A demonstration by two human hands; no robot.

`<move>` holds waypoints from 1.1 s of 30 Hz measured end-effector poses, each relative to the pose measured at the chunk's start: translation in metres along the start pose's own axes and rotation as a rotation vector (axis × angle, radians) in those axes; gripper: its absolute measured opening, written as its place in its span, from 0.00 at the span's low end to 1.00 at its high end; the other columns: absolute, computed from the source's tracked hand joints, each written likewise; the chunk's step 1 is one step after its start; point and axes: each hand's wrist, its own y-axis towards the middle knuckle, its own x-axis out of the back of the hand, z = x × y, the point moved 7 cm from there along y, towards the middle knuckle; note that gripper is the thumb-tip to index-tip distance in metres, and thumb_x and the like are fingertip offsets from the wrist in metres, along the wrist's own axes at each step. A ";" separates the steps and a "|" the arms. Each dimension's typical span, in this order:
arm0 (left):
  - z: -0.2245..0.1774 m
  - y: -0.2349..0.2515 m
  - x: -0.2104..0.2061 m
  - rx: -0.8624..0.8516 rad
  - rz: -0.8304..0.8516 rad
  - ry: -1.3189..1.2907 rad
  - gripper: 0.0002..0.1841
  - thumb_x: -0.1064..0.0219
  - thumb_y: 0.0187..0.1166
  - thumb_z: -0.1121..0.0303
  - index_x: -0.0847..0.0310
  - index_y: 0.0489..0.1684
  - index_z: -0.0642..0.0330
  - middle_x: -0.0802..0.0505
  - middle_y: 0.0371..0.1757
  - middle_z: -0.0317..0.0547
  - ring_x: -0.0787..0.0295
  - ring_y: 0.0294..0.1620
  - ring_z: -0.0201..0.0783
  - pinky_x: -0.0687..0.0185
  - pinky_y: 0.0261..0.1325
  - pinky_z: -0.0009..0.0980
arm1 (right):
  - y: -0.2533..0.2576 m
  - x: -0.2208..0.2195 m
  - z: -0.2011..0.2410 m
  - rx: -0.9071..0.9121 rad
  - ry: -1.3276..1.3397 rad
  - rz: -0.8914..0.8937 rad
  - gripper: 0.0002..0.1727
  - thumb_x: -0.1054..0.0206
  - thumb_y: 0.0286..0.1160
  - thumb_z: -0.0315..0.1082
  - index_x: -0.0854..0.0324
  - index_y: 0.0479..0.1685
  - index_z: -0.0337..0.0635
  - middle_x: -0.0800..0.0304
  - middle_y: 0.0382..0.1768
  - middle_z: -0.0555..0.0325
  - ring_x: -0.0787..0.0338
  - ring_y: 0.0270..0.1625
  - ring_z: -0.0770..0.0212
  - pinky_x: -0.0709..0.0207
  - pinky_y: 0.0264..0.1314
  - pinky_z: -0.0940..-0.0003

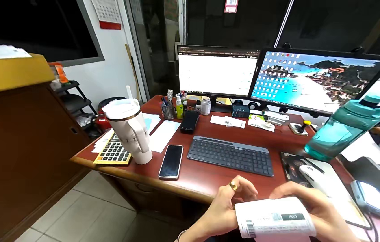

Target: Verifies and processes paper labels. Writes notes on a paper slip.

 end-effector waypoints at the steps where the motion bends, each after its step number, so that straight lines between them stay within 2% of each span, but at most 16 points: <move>1: 0.003 0.000 0.002 0.023 0.022 -0.041 0.16 0.31 0.73 0.76 0.26 0.57 0.69 0.10 0.48 0.40 0.12 0.52 0.26 0.15 0.60 0.26 | -0.001 0.002 -0.002 0.002 0.011 -0.029 0.11 0.32 0.81 0.41 0.13 0.57 0.53 0.05 0.48 0.73 0.08 0.46 0.81 0.13 0.47 0.86; 4: 0.004 -0.001 0.013 -0.080 -0.081 0.050 0.12 0.28 0.72 0.75 0.18 0.49 0.68 0.07 0.47 0.42 0.10 0.50 0.26 0.12 0.56 0.24 | -0.006 -0.002 -0.018 -0.133 -0.092 0.118 0.20 0.32 0.77 0.43 0.21 0.67 0.55 0.07 0.48 0.74 0.10 0.46 0.83 0.15 0.45 0.86; 5: 0.002 -0.001 0.016 -0.147 -0.138 0.126 0.09 0.27 0.72 0.75 0.16 0.47 0.68 0.07 0.46 0.44 0.09 0.49 0.27 0.12 0.55 0.24 | -0.007 -0.004 -0.023 -0.161 -0.130 0.175 0.21 0.31 0.74 0.42 0.22 0.66 0.53 0.07 0.47 0.72 0.10 0.46 0.83 0.15 0.44 0.84; 7: -0.001 0.001 0.016 -0.213 -0.181 0.190 0.08 0.28 0.74 0.75 0.15 0.46 0.66 0.07 0.47 0.47 0.09 0.52 0.31 0.12 0.59 0.26 | -0.007 -0.004 -0.026 -0.114 -0.137 0.149 0.14 0.31 0.74 0.42 0.18 0.55 0.49 0.07 0.40 0.72 0.10 0.41 0.85 0.16 0.42 0.87; 9: 0.003 0.004 0.010 -0.137 -0.100 0.125 0.14 0.29 0.75 0.73 0.17 0.54 0.70 0.08 0.53 0.48 0.10 0.57 0.31 0.13 0.64 0.28 | -0.004 0.000 -0.022 -0.026 -0.068 0.060 0.11 0.33 0.80 0.43 0.14 0.52 0.49 0.05 0.41 0.72 0.10 0.43 0.84 0.16 0.45 0.88; 11: 0.010 0.005 0.005 -0.058 -0.027 0.085 0.16 0.30 0.76 0.70 0.18 0.56 0.72 0.06 0.52 0.46 0.11 0.55 0.27 0.15 0.63 0.26 | -0.003 0.001 -0.023 -0.018 -0.006 0.026 0.13 0.34 0.82 0.42 0.13 0.58 0.49 0.04 0.48 0.69 0.08 0.49 0.80 0.14 0.51 0.84; 13: 0.011 0.005 0.010 -0.077 -0.111 0.187 0.10 0.30 0.76 0.72 0.12 0.48 0.69 0.05 0.47 0.45 0.09 0.51 0.27 0.14 0.59 0.24 | -0.004 0.000 -0.032 -0.115 -0.044 0.090 0.19 0.33 0.79 0.44 0.18 0.65 0.51 0.06 0.52 0.71 0.09 0.50 0.80 0.14 0.50 0.83; 16: 0.008 0.006 0.020 -0.129 -0.263 0.263 0.09 0.28 0.74 0.75 0.06 0.46 0.66 0.04 0.48 0.48 0.07 0.52 0.31 0.10 0.58 0.25 | -0.007 0.002 -0.041 -0.152 -0.070 0.163 0.16 0.33 0.77 0.44 0.19 0.59 0.51 0.08 0.45 0.74 0.11 0.46 0.86 0.16 0.46 0.87; 19: 0.017 0.007 0.011 0.009 -0.093 0.069 0.15 0.31 0.76 0.73 0.12 0.57 0.73 0.05 0.53 0.47 0.09 0.54 0.27 0.13 0.62 0.25 | 0.000 0.008 -0.030 -0.024 0.032 0.068 0.12 0.36 0.84 0.40 0.13 0.58 0.50 0.04 0.49 0.71 0.08 0.47 0.82 0.15 0.49 0.86; 21: 0.022 0.004 0.004 0.049 -0.008 0.082 0.13 0.33 0.76 0.71 0.12 0.49 0.73 0.04 0.45 0.42 0.11 0.49 0.20 0.17 0.58 0.20 | 0.003 0.010 -0.029 -0.052 0.004 0.060 0.15 0.37 0.83 0.39 0.13 0.64 0.53 0.04 0.49 0.71 0.09 0.45 0.82 0.16 0.46 0.87; 23: 0.017 0.003 0.006 -0.075 -0.066 0.282 0.11 0.32 0.77 0.71 0.10 0.45 0.71 0.03 0.42 0.46 0.08 0.46 0.24 0.14 0.55 0.21 | 0.003 0.008 -0.037 -0.167 -0.101 0.151 0.19 0.35 0.78 0.41 0.20 0.68 0.55 0.07 0.45 0.74 0.11 0.42 0.84 0.17 0.43 0.86; 26: 0.003 0.001 0.011 -0.284 -0.226 0.564 0.09 0.30 0.77 0.71 0.10 0.47 0.68 0.05 0.43 0.49 0.08 0.46 0.29 0.13 0.54 0.20 | 0.002 0.006 -0.039 -0.124 -0.140 0.159 0.13 0.34 0.77 0.42 0.17 0.55 0.50 0.06 0.42 0.72 0.11 0.41 0.84 0.18 0.41 0.87; 28: 0.006 0.002 0.009 -0.193 -0.210 0.392 0.11 0.31 0.77 0.72 0.14 0.50 0.71 0.08 0.45 0.47 0.11 0.48 0.27 0.14 0.54 0.20 | 0.004 0.007 -0.027 0.018 -0.119 0.071 0.10 0.34 0.81 0.42 0.13 0.51 0.50 0.04 0.44 0.72 0.08 0.45 0.83 0.16 0.47 0.87; 30: 0.019 0.002 0.002 0.011 -0.086 0.032 0.14 0.32 0.77 0.71 0.22 0.55 0.69 0.10 0.49 0.39 0.13 0.52 0.24 0.16 0.59 0.23 | 0.004 0.007 -0.018 0.116 -0.140 0.009 0.11 0.34 0.83 0.40 0.11 0.54 0.50 0.03 0.46 0.69 0.08 0.49 0.80 0.15 0.54 0.83; 31: 0.024 0.002 0.000 0.075 -0.054 -0.093 0.13 0.33 0.77 0.71 0.23 0.55 0.65 0.10 0.49 0.35 0.14 0.51 0.22 0.18 0.60 0.23 | 0.004 0.006 -0.017 0.112 -0.158 0.003 0.12 0.34 0.82 0.40 0.11 0.56 0.50 0.03 0.47 0.68 0.08 0.50 0.79 0.15 0.55 0.83; 33: 0.025 0.000 0.006 0.011 -0.137 -0.057 0.09 0.32 0.76 0.72 0.18 0.49 0.65 0.08 0.46 0.36 0.12 0.50 0.23 0.15 0.58 0.24 | 0.002 0.002 -0.026 -0.002 -0.212 0.073 0.16 0.34 0.79 0.43 0.15 0.60 0.50 0.06 0.46 0.70 0.10 0.47 0.82 0.16 0.50 0.85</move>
